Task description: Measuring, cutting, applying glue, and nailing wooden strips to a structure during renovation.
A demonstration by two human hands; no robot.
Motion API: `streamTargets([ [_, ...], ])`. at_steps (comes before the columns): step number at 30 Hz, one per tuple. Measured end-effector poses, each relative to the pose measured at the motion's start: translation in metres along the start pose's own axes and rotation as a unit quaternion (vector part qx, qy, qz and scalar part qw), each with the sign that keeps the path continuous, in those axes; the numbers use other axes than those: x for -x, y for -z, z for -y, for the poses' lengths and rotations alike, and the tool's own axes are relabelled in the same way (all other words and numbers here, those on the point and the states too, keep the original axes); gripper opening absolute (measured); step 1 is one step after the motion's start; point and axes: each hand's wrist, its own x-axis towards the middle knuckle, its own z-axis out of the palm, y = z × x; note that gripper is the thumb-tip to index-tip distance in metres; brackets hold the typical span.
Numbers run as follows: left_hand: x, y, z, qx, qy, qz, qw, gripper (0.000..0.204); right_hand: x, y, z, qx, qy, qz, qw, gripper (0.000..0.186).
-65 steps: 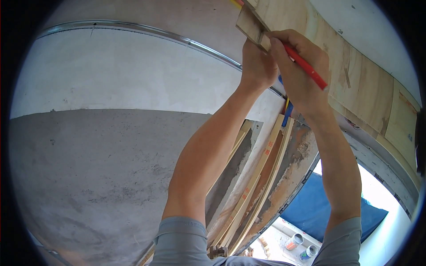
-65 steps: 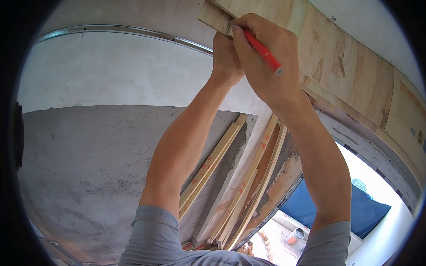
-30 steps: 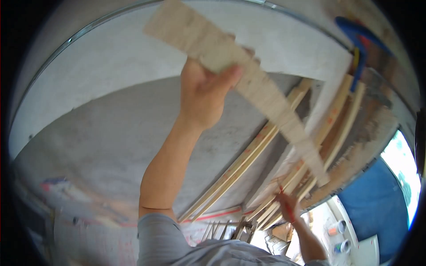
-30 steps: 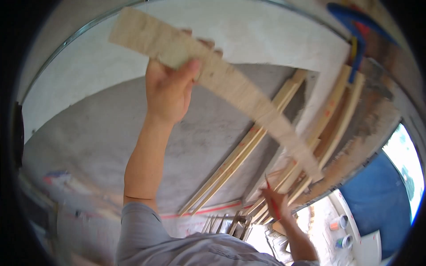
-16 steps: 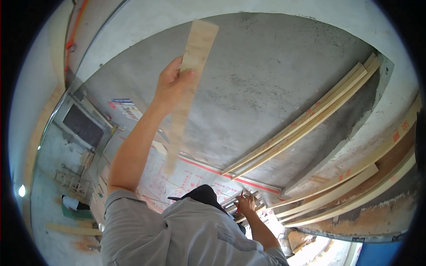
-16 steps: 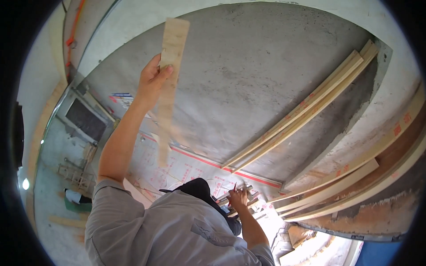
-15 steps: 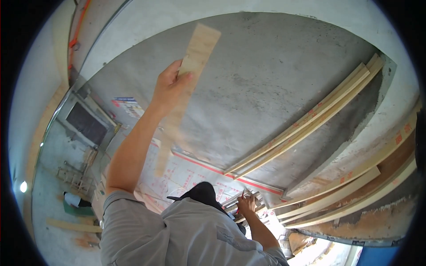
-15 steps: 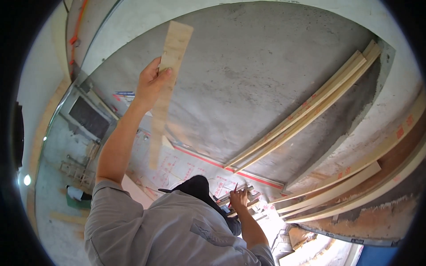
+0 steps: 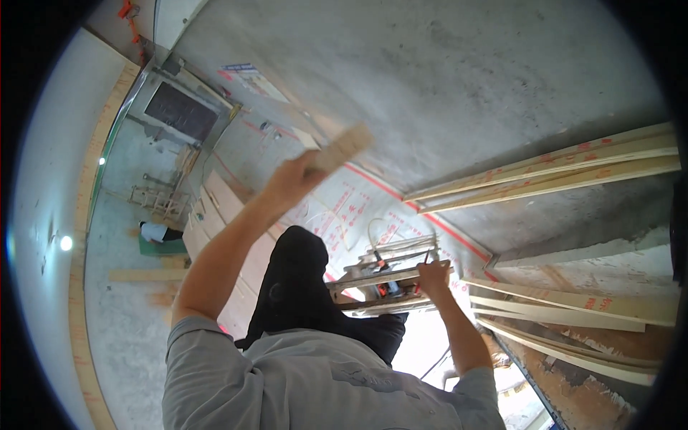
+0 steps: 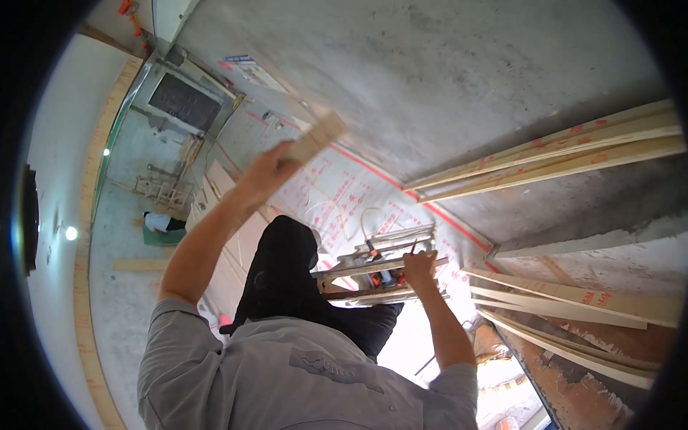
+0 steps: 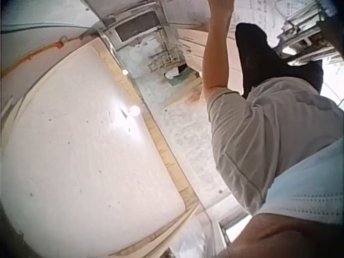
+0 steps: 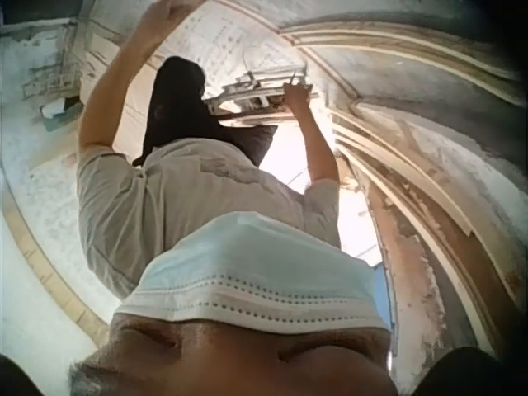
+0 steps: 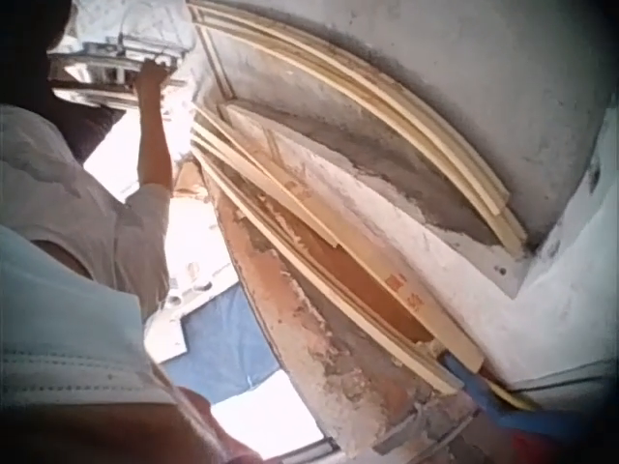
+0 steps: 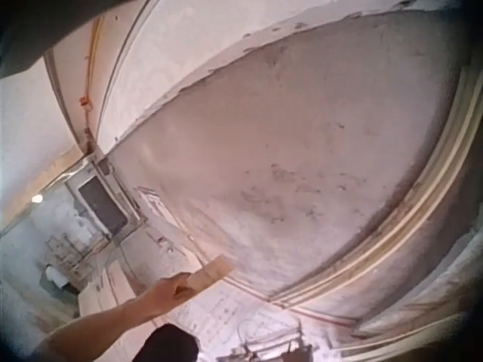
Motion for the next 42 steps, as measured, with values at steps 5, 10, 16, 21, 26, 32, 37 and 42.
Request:
streamTargets([
  [5,0.04,-0.121,0.081,-0.056,0.004,0.254,0.966,0.065,0.011,-0.014,-0.018,-0.105,0.026,-0.127,0.986,0.023],
  [10,0.108,-0.21,0.124,-0.052,0.015,0.283,0.957,0.056,0.002,-0.026,-0.01,-0.124,0.012,-0.247,0.961,0.023],
  [16,0.174,-0.278,0.185,-0.132,-0.023,0.199,0.971,0.07,-0.008,-0.013,-0.01,-0.174,0.051,-0.237,0.954,0.018],
  [21,0.184,-0.272,0.184,-0.105,0.022,0.128,0.986,0.074,-0.011,-0.005,0.001,-0.185,0.053,-0.226,0.955,0.021],
  [26,0.192,-0.277,0.186,-0.031,0.09,0.085,0.992,0.07,-0.007,-0.018,-0.004,-0.214,0.064,-0.218,0.95,0.022],
  [32,0.198,-0.287,0.198,-0.054,0.012,0.082,0.995,0.061,-0.01,-0.025,-0.014,-0.216,0.086,-0.215,0.948,0.016],
  [37,0.207,-0.287,0.195,-0.076,-0.017,-0.012,0.997,0.063,-0.008,-0.021,-0.014,-0.243,0.115,-0.212,0.94,0.015],
  [42,0.211,-0.286,0.194,-0.032,0.003,-0.002,0.999,0.065,-0.008,-0.017,-0.008,-0.25,0.141,-0.243,0.927,0.014],
])
